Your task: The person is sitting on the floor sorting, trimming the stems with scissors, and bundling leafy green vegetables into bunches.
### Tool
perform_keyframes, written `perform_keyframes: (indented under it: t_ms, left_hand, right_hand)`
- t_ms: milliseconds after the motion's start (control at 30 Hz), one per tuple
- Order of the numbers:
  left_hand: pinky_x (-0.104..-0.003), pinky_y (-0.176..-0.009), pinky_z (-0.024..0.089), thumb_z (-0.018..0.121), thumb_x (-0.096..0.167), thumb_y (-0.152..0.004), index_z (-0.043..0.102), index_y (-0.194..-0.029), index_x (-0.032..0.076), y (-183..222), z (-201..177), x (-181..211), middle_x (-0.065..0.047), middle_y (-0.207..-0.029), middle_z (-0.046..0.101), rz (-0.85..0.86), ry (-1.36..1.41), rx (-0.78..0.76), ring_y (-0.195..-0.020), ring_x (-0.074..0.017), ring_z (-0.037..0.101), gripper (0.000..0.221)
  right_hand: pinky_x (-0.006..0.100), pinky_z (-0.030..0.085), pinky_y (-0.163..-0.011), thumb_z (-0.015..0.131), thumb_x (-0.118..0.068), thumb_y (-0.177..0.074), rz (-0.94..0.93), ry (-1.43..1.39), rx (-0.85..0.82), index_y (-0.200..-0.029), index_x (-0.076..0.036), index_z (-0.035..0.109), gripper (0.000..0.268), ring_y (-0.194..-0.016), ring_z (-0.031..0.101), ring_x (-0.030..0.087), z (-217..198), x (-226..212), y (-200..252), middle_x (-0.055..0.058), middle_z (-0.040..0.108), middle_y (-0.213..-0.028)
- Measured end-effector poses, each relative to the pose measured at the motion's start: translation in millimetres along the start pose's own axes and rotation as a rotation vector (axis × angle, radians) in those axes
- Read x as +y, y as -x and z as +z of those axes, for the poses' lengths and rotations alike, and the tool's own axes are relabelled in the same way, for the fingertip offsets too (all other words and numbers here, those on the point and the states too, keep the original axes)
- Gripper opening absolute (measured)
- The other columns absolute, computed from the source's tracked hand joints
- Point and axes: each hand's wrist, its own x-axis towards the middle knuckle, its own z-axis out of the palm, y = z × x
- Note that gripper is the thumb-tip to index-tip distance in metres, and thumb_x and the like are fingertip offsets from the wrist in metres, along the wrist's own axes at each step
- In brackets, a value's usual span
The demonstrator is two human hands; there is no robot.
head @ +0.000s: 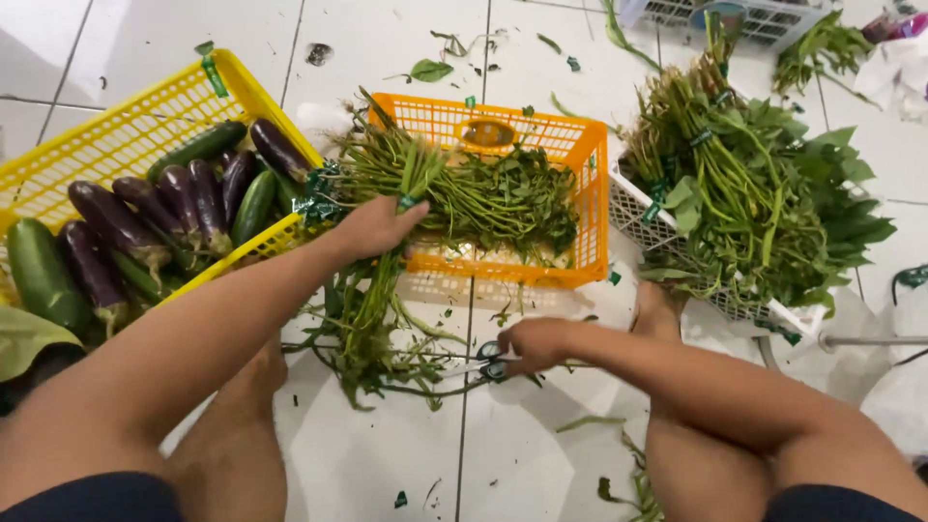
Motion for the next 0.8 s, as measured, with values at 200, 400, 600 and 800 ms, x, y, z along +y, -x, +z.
perform_keyframes:
  t_ms: [200,400,600,800]
  left_hand:
    - [-0.055,-0.107,0.048,0.036,0.074,-0.097,0.067,-0.125,-0.007,-31,11,-29,-0.030,-0.130,0.066,-0.066,-0.141,0.028,-0.129,-0.0436,0.060,0.091]
    - [-0.048,-0.107,0.048,0.039,0.069,-0.100,0.065,-0.124,-0.004,-28,9,-46,-0.019,-0.109,0.077,-0.008,-0.057,0.016,-0.122,-0.0348,0.066,0.081]
    - [-0.051,-0.109,0.047,0.038,0.067,-0.101,0.057,-0.139,-0.006,-21,7,-44,-0.023,-0.134,0.066,-0.010,-0.072,0.004,-0.132,-0.0374,0.058,0.084]
    - [-0.057,-0.113,0.041,0.032,0.072,-0.101,0.066,-0.122,-0.003,-12,5,-36,-0.031,-0.133,0.063,0.042,-0.065,0.017,-0.133,-0.0468,0.053,0.085]
  right_hand:
    - [0.055,0.059,-0.078,0.082,-0.034,-0.078,-0.260,0.380,0.106,-0.125,-0.010,0.062,0.056,-0.098,0.071,0.039,30,2,-37,0.015,0.068,-0.113]
    - [0.056,0.060,-0.078,0.081,-0.026,-0.082,-0.399,0.366,0.226,-0.125,-0.002,0.058,0.054,-0.103,0.066,0.041,23,-11,-24,0.016,0.060,-0.115]
    - [0.060,0.056,-0.082,0.068,-0.034,-0.089,-0.162,0.020,0.166,-0.127,-0.017,0.048,0.047,-0.093,0.070,0.044,14,-3,-16,0.011,0.072,-0.097]
    - [0.052,0.055,-0.088,0.045,-0.066,-0.099,-0.098,-0.336,0.115,-0.132,-0.010,0.061,0.067,-0.105,0.071,0.039,-40,-16,-3,0.018,0.074,-0.108]
